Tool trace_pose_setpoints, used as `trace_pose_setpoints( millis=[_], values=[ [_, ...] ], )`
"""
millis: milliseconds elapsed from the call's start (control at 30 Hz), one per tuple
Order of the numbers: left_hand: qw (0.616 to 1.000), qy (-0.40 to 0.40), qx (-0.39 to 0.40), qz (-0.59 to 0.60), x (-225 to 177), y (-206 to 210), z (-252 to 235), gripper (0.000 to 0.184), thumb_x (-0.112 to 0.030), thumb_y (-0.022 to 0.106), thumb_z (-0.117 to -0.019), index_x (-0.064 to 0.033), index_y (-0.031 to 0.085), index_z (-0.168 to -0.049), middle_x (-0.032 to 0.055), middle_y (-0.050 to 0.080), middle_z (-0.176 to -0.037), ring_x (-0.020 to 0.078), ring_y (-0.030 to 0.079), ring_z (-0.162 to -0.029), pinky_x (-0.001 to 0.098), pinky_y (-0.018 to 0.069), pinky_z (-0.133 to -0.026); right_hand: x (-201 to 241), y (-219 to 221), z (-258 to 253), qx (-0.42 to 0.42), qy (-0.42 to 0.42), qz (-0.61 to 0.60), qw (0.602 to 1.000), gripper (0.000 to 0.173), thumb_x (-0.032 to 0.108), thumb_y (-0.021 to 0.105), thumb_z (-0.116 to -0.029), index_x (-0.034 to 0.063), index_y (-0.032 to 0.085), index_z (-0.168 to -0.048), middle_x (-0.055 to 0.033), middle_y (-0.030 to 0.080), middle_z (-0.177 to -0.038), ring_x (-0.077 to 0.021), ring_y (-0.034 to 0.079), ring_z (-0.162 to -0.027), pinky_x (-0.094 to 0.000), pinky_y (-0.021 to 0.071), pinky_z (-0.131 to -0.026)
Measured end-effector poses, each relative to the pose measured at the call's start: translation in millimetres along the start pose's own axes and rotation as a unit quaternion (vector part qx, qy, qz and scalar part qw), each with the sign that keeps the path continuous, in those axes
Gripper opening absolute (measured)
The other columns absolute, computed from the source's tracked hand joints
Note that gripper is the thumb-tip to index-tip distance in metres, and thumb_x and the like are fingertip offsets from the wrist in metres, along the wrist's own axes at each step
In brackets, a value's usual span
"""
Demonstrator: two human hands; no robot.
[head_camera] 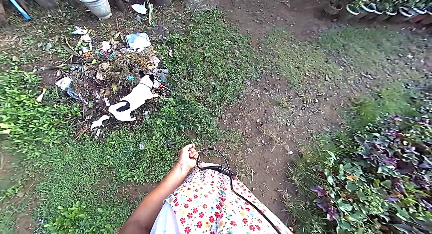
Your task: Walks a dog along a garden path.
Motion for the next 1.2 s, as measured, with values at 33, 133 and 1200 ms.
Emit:
trace_pose_setpoints(
  millis=[33,133,1200],
  values=[
    [1.0,-0.001,0.0,0.0,1.9,2.1,-0.1,0.032,-0.015,0.034,-0.1076,-0.0145,0.042,-0.076,-0.0076,0.029,-0.045,0.0024,0.03,-0.032,0.0157,0.0324,-0.034,-4.1,-1.0,-4.5,0.002,-0.004,0.009,1.0,0.031,0.009,0.053,-0.1062,-0.0056,0.06,-0.132,-0.023,0.065,-0.128,-0.0248,0.062,-0.114,-0.0377,0.0458,-0.1],
    [1.0,-0.001,0.005,0.002,6.0,6.7,-0.5,0.032,-0.015,0.034,-0.1075,-0.0144,0.042,-0.076,-0.0076,0.029,-0.045,0.0027,0.03,-0.032,0.0159,0.0326,-0.034,-39.4,-1.8,-49.6,-0.023,-0.028,-0.014,0.999,0.028,0.009,0.058,-0.1038,-0.0052,0.064,-0.128,-0.0217,0.069,-0.12,-0.0242,0.065,-0.108,-0.039,0.0491,-0.096],
    [0.999,-0.004,0.03,0.019,28.6,42.6,-24.6,0.031,-0.018,0.032,-0.1087,-0.0133,0.043,-0.08,-0.0073,0.03,-0.045,0.0023,0.031,-0.032,0.0155,0.0314,-0.033,3.4,-44.9,22.8,-0.058,-0.074,-0.088,0.992,0.023,0.002,0.055,-0.1029,-0.0155,0.063,-0.115,-0.0283,0.069,-0.105,-0.0231,0.065,-0.09,-0.0338,0.0518,-0.083]
  ],
)
Point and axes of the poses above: each hand's wrist, its own z-axis away from the middle knuckle, its own y-axis out of the palm, x = y × z, the point moved 7 cm from there along -z, towards the middle knuckle
